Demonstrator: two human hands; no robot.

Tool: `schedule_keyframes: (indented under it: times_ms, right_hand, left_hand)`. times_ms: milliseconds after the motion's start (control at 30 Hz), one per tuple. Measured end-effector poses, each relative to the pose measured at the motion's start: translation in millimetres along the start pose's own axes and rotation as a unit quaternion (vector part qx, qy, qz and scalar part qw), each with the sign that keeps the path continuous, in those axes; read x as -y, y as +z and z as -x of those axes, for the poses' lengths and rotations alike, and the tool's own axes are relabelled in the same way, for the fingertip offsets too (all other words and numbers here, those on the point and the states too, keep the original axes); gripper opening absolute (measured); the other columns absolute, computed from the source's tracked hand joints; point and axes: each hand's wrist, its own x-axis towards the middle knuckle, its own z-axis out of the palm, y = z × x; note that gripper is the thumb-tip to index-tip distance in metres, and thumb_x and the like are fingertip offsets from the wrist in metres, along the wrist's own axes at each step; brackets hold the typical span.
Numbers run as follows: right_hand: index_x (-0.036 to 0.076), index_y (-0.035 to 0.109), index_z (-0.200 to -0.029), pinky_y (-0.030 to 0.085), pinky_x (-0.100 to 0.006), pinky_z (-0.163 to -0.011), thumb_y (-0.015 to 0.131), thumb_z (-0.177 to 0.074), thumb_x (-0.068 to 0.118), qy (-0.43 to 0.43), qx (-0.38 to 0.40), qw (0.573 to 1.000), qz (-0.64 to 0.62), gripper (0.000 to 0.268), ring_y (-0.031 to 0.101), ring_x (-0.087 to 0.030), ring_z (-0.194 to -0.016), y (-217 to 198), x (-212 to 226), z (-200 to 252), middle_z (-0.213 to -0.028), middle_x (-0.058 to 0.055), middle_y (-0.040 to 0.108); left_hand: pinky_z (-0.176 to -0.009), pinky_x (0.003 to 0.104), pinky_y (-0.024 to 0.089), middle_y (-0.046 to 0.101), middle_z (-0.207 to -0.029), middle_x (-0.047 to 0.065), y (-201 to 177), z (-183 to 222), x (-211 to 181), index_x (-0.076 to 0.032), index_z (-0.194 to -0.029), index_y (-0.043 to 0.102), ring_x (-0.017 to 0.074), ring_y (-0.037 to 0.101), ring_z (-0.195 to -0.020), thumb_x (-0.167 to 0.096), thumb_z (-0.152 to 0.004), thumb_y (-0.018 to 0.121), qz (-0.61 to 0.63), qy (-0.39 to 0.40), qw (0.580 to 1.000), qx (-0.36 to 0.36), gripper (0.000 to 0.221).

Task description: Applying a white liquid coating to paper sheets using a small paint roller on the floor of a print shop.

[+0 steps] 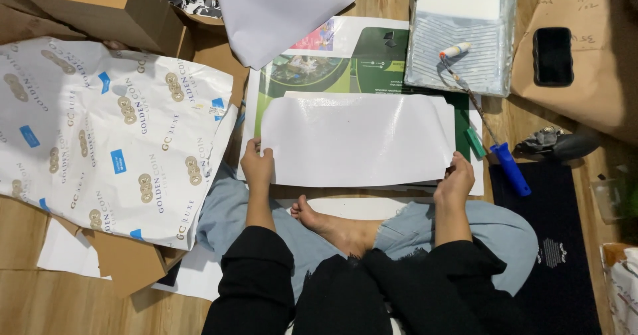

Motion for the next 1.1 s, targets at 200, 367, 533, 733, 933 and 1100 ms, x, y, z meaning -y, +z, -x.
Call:
schedule_keyframes:
  times_ms: [200, 367, 533, 733, 933, 1100]
  right_hand:
    - [0.006, 0.063, -0.113, 0.050, -0.031, -0.069, 0.056, -0.083, 0.017, 0.001, 0.007, 0.999, -0.036, 0.033, 0.052, -0.019, -0.081, -3, -9, -10, -0.092, -0.011, 0.053]
    - [0.006, 0.065, -0.111, 0.053, -0.029, -0.068, 0.054, -0.083, 0.017, -0.011, -0.001, 1.000, -0.018, 0.032, 0.056, -0.017, -0.078, -2, -8, -8, -0.090, -0.012, 0.057]
    - [0.003, 0.064, -0.111, 0.055, -0.033, -0.069, 0.054, -0.083, 0.015, -0.026, 0.003, 1.000, -0.013, 0.032, 0.059, -0.020, -0.080, -2, -13, -13, -0.094, -0.017, 0.060]
    - [0.000, 0.061, -0.113, 0.054, -0.039, -0.078, 0.054, -0.081, 0.011, -0.044, 0.005, 0.999, -0.018, 0.035, 0.060, -0.026, -0.094, -4, -19, -16, -0.102, -0.023, 0.059]
    - [0.000, 0.061, -0.112, 0.048, -0.043, -0.089, 0.054, -0.082, 0.009, -0.063, -0.003, 0.998, -0.016, 0.033, 0.055, -0.028, -0.103, 7, -9, 2, -0.110, -0.026, 0.056]
    - [0.002, 0.062, -0.109, 0.049, -0.038, -0.087, 0.055, -0.083, 0.009, -0.070, -0.008, 0.998, -0.007, 0.028, 0.056, -0.023, -0.099, 9, -9, 8, -0.104, -0.019, 0.059]
  left_hand:
    - [-0.087, 0.050, 0.048, 0.064, -0.108, 0.020, 4, 2, 0, -0.005, -0.116, 0.058, 0.0374, 0.058, -0.107, -0.009, -0.081, 0.052, 0.011, 0.004, 1.000, 0.007, 0.035]
    - [-0.088, 0.049, 0.048, 0.064, -0.108, 0.020, 5, 0, 3, -0.006, -0.116, 0.058, 0.0370, 0.058, -0.107, -0.009, -0.081, 0.052, 0.010, 0.007, 1.000, 0.009, 0.035]
    - [-0.089, 0.050, 0.047, 0.064, -0.110, 0.021, 4, 2, -2, -0.005, -0.115, 0.058, 0.0376, 0.058, -0.108, -0.008, -0.081, 0.052, 0.014, 0.008, 1.000, 0.007, 0.035]
    - [-0.093, 0.050, 0.046, 0.060, -0.116, 0.023, 4, 5, -9, -0.004, -0.118, 0.057, 0.0385, 0.054, -0.114, -0.009, -0.082, 0.052, 0.004, 0.002, 1.000, 0.013, 0.037]
    - [-0.096, 0.051, 0.044, 0.058, -0.119, 0.026, 3, 5, -10, -0.002, -0.120, 0.055, 0.0401, 0.052, -0.117, -0.009, -0.082, 0.050, 0.015, 0.002, 1.000, 0.016, 0.038]
    - [-0.096, 0.050, 0.044, 0.058, -0.119, 0.025, 6, 3, -4, -0.003, -0.119, 0.055, 0.0386, 0.052, -0.117, -0.009, -0.082, 0.050, 0.008, 0.007, 1.000, 0.016, 0.038]
